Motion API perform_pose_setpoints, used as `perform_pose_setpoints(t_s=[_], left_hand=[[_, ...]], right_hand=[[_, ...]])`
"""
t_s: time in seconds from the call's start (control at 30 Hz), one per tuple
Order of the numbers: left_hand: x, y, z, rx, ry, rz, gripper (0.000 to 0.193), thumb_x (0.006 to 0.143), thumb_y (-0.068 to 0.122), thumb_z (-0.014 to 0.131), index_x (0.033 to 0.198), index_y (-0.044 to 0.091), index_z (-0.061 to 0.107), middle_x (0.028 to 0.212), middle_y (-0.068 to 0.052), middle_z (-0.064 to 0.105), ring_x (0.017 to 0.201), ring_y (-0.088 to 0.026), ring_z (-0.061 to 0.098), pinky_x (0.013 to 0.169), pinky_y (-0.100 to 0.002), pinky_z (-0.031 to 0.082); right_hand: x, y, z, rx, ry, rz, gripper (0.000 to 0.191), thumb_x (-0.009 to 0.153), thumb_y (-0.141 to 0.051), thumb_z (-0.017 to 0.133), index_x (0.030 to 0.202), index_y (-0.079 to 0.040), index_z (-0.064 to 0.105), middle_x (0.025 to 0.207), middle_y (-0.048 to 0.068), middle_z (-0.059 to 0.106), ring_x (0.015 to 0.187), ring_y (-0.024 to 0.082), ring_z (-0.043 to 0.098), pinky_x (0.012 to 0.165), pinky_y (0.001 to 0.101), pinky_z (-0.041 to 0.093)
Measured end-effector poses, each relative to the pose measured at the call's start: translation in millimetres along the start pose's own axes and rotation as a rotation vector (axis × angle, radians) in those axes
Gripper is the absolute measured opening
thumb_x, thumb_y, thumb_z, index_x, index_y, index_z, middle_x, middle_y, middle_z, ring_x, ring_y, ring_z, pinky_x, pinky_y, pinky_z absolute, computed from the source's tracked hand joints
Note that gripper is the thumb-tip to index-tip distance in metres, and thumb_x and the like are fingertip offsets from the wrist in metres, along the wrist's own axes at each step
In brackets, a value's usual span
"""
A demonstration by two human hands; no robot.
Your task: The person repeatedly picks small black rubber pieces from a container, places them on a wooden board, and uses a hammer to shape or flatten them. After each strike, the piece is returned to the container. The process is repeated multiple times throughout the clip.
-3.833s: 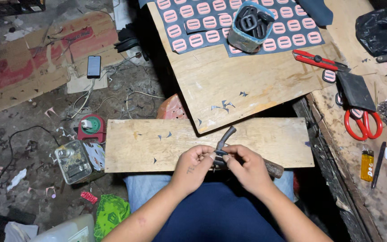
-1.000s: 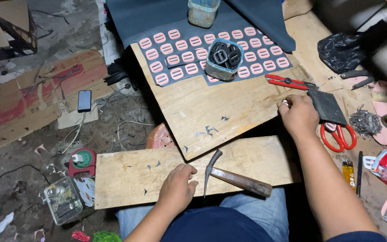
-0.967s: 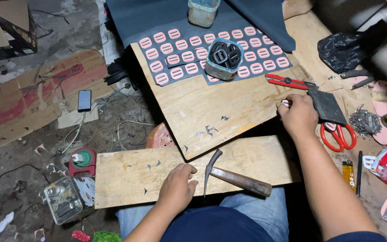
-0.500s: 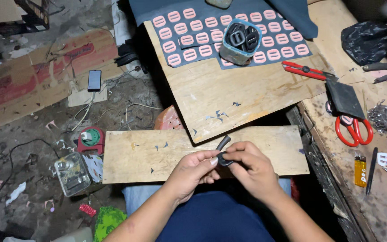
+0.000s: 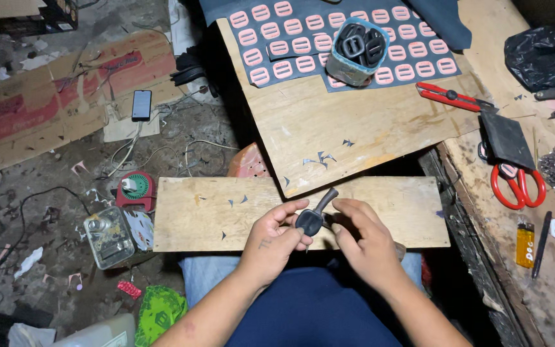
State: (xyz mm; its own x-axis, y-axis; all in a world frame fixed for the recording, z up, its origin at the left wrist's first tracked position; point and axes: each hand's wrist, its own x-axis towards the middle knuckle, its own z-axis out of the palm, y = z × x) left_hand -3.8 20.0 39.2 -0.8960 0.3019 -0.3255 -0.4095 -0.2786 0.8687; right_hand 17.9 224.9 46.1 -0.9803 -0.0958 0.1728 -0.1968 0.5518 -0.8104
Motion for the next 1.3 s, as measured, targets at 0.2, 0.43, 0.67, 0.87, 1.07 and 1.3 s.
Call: perform_pose_setpoints(t_s=[0.2,0.43,0.67,0.87,1.07,1.3], left_hand=[[6,-11,-9,-0.091,0.095,-0.103,0.031,0.092,0.005,0.057,0.122,0.002,0.062,0.093,-0.006,0.066,0.072,-0.013,0.069,0.066,-0.026,0.056],[13,-22,-13,0.019,0.146,0.033,0.026,0.091,0.004,0.065,0.116,-0.003,0.065,0.093,-0.006,0.071,0.077,-0.011,0.067,0.071,-0.025,0.056],[16,-15,-21,0.055,0.254,-0.011,0.021,0.086,0.001,0.067,0.106,-0.003,0.066,0.089,-0.006,0.071,0.073,-0.012,0.070,0.066,-0.025,0.056],[24,-22,-19,0.055,0.200,0.079,0.018,0.085,-0.003,0.069,0.103,-0.006,0.067,0.085,-0.008,0.071,0.071,-0.008,0.064,0.064,-0.021,0.052],[17,-20,-19,0.129,0.137,0.093,0.017,0.087,-0.002,0.067,0.103,-0.006,0.066,0.083,-0.008,0.072,0.070,-0.007,0.065,0.062,-0.021,0.052],[4,-21,-14,0.174,0.005,0.079,0.015,0.089,-0.001,0.066,0.103,-0.005,0.069,0.088,-0.007,0.073,0.075,-0.006,0.067,0.067,-0.020,0.054]], right_hand=[[-2,28,5,-0.511,-0.116,0.108,0.042,0.075,-0.027,0.080,0.109,-0.006,0.072,0.104,0.012,0.067,0.099,0.035,0.062,0.086,0.0459,0.048],[-6,40,6,-0.474,-0.094,0.052,0.037,0.075,-0.024,0.079,0.106,-0.006,0.072,0.098,0.014,0.065,0.096,0.035,0.062,0.083,0.0447,0.050],[-11,10,-23,-0.259,-0.035,0.428,0.041,0.075,-0.019,0.079,0.107,-0.002,0.061,0.093,0.011,0.063,0.068,0.030,0.064,0.067,0.0389,0.052],[-8,-25,-24,0.130,-0.135,-0.234,0.028,0.089,-0.011,0.073,0.114,-0.003,0.064,0.100,0.012,0.070,0.088,0.025,0.070,0.076,0.0356,0.056],[3,-38,-17,-0.197,-0.169,-0.273,0.027,0.082,-0.020,0.077,0.105,-0.009,0.068,0.075,0.010,0.061,0.070,0.031,0.063,0.063,0.0406,0.050],[0,-41,-15,-0.237,-0.161,-0.339,0.027,0.081,-0.020,0.070,0.105,-0.008,0.068,0.073,0.008,0.060,0.067,0.031,0.063,0.059,0.0421,0.049]])
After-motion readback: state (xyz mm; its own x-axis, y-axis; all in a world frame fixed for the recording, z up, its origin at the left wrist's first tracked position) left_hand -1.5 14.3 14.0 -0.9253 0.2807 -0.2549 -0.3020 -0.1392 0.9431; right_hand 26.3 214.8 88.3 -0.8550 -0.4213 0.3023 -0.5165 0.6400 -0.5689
